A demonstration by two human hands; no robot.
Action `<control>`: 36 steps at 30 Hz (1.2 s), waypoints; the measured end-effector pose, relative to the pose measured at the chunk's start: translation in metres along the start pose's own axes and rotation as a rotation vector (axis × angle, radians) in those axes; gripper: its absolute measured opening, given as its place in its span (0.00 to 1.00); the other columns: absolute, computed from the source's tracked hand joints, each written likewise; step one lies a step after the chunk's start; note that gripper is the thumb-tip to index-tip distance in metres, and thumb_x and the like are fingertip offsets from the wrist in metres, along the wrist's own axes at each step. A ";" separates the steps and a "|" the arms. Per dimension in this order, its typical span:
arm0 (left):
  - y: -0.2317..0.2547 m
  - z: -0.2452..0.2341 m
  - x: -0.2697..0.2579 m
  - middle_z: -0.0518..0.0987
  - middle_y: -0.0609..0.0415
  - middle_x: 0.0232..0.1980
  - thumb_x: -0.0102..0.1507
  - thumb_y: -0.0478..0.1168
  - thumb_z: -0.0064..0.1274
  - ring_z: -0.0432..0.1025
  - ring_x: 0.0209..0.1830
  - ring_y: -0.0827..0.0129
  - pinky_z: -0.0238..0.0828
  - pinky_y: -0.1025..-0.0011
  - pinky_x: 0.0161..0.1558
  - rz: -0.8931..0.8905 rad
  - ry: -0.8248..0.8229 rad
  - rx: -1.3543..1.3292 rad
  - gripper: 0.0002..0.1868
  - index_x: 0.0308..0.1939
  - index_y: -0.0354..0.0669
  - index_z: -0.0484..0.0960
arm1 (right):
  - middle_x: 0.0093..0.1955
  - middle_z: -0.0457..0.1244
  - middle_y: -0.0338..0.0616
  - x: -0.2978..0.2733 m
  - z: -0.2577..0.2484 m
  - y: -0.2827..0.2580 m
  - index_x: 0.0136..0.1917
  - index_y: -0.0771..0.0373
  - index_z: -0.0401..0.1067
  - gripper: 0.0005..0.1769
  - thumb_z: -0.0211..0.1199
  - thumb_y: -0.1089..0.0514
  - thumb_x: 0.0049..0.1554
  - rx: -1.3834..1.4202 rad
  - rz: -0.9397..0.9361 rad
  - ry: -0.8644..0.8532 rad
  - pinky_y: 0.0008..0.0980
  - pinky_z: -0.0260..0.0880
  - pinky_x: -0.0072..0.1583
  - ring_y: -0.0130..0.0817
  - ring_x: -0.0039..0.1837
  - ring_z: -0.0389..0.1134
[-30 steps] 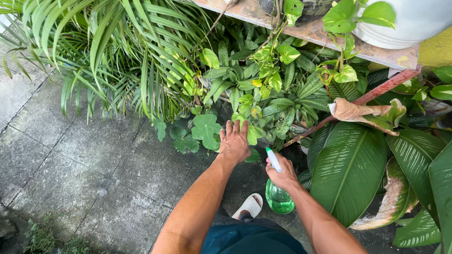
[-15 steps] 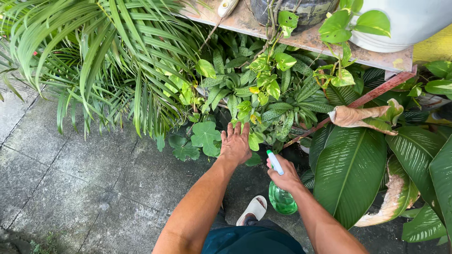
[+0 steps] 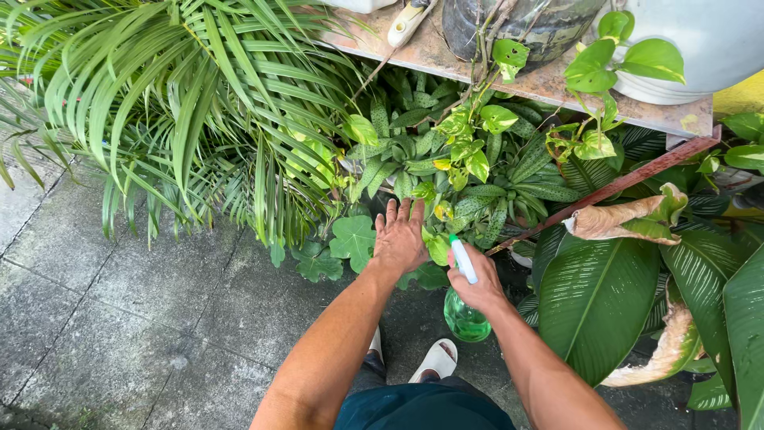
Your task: The person is watering various potted plants using a green spray bottle, moving between different plants and using their hand to move leaves aside.
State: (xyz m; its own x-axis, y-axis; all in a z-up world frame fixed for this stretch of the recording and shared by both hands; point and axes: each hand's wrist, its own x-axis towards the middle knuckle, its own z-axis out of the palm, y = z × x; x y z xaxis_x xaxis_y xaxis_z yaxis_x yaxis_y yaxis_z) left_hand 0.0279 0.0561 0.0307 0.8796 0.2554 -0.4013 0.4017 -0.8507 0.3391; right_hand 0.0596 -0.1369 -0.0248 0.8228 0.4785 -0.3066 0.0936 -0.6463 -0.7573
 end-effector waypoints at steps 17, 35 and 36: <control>0.000 -0.027 0.022 0.50 0.41 0.81 0.55 0.39 0.56 0.42 0.82 0.43 0.40 0.49 0.77 0.095 0.155 -0.014 0.52 0.79 0.43 0.45 | 0.47 0.68 0.54 0.029 -0.031 -0.037 0.59 0.60 0.71 0.26 0.58 0.64 0.46 -0.035 -0.196 0.100 0.41 0.70 0.50 0.48 0.46 0.71; 0.069 -0.144 -0.003 0.57 0.33 0.77 0.54 0.35 0.54 0.49 0.79 0.34 0.49 0.46 0.74 0.579 0.665 -0.129 0.48 0.77 0.35 0.52 | 0.46 0.71 0.44 0.011 -0.139 -0.148 0.56 0.63 0.73 0.20 0.58 0.64 0.48 0.080 -0.419 0.365 0.34 0.73 0.51 0.36 0.47 0.74; 0.078 -0.155 -0.006 0.57 0.33 0.77 0.54 0.35 0.54 0.49 0.79 0.34 0.50 0.46 0.75 0.609 0.701 -0.129 0.48 0.77 0.35 0.52 | 0.45 0.71 0.44 0.008 -0.148 -0.154 0.55 0.63 0.73 0.20 0.58 0.64 0.48 0.084 -0.414 0.389 0.34 0.74 0.51 0.36 0.47 0.74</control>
State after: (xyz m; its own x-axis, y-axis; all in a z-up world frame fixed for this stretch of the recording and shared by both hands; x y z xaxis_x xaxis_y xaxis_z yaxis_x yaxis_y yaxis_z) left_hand 0.0930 0.0596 0.1919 0.8837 0.0369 0.4666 -0.1905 -0.8822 0.4306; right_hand 0.1347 -0.1220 0.1749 0.8742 0.4177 0.2478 0.4200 -0.3942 -0.8174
